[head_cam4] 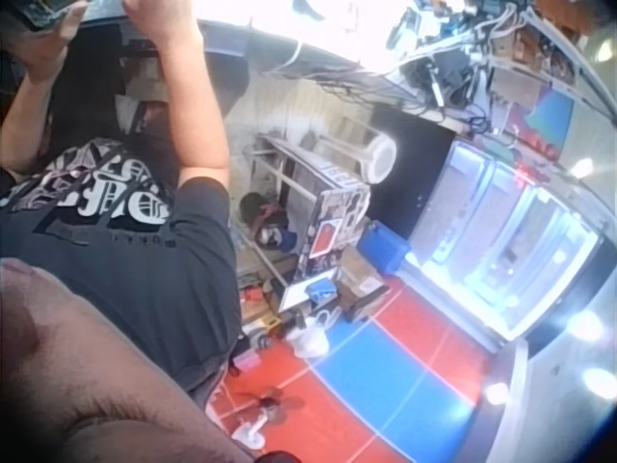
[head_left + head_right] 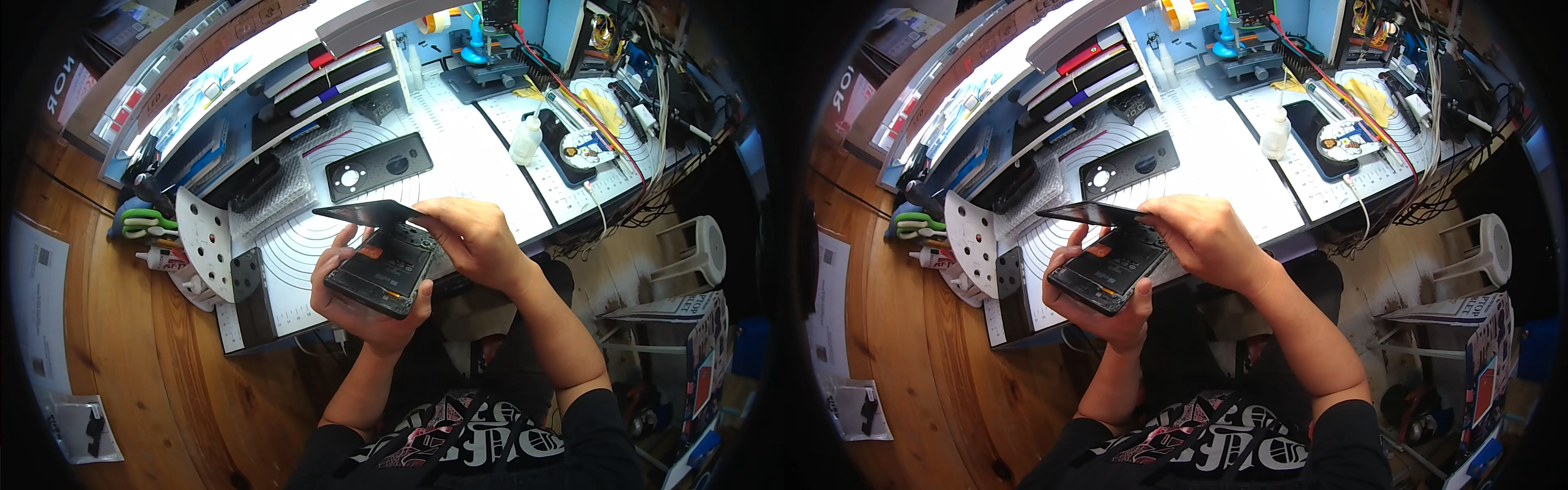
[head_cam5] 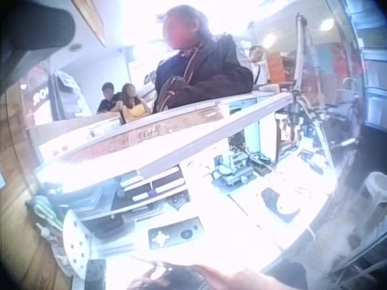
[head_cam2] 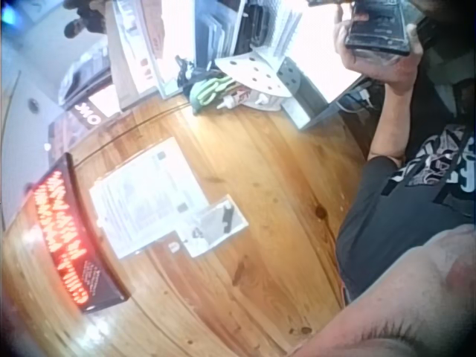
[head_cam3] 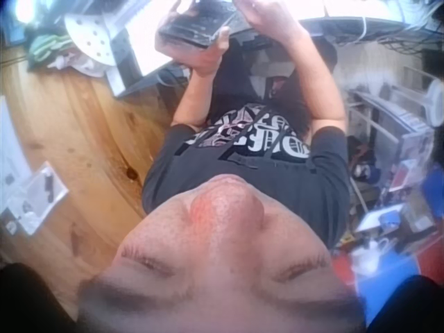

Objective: The person uses a powered screwdriver to remove a screw from the back of a phone, then uses a metal pry tool by hand to lift the rear cover away from the chassis.

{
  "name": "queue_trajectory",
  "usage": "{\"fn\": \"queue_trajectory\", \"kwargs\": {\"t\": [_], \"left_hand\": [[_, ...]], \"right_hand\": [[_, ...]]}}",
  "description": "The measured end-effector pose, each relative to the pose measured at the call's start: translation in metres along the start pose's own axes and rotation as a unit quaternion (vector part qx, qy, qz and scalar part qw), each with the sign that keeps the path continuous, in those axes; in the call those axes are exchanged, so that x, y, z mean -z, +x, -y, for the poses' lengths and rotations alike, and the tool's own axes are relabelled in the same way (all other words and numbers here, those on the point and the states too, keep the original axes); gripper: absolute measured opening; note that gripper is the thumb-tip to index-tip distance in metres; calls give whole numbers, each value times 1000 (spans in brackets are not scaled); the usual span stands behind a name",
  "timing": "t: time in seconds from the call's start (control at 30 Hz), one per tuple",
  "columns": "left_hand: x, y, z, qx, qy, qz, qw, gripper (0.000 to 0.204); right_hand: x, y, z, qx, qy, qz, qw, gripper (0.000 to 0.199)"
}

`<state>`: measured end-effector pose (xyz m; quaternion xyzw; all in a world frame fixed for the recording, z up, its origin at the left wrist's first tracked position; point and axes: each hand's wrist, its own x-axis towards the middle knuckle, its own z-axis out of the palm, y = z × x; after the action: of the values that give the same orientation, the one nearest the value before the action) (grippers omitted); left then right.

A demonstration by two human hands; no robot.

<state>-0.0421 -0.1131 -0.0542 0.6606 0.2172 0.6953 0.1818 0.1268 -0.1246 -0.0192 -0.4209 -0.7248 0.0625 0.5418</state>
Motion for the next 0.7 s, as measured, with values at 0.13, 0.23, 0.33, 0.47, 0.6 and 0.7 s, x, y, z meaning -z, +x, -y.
{"fn": "queue_trajectory", "kwargs": {"t": [0.13, 0.23, 0.33, 0.47, 0.6, 0.7], "left_hand": [[-1, 0, -3, -3, 0, 1, 1000, 94], [0, -1, -2, 1, 8, -2, 1000, 95], [-2, -2, -2, 22, -9, -21, 999, 96], [-6, 0, -9, 47, -46, -36, 997, 97], [-6, -4, -9, 40, -49, -22, 998, 99], [-2, -4, -7, 26, -48, 1, 999, 100]], "right_hand": [[0, 1, -1, 3, -1, -5, 1000, 18], [1, 1, -2, -4, 6, 4, 1000, 19], [-1, 1, -2, -11, 42, 25, 999, 23], [-7, 0, -5, -12, 84, 42, 996, 23], [-6, 1, -4, -39, 103, 16, 994, 19], [-2, 6, -2, -54, 114, 14, 992, 14]]}}
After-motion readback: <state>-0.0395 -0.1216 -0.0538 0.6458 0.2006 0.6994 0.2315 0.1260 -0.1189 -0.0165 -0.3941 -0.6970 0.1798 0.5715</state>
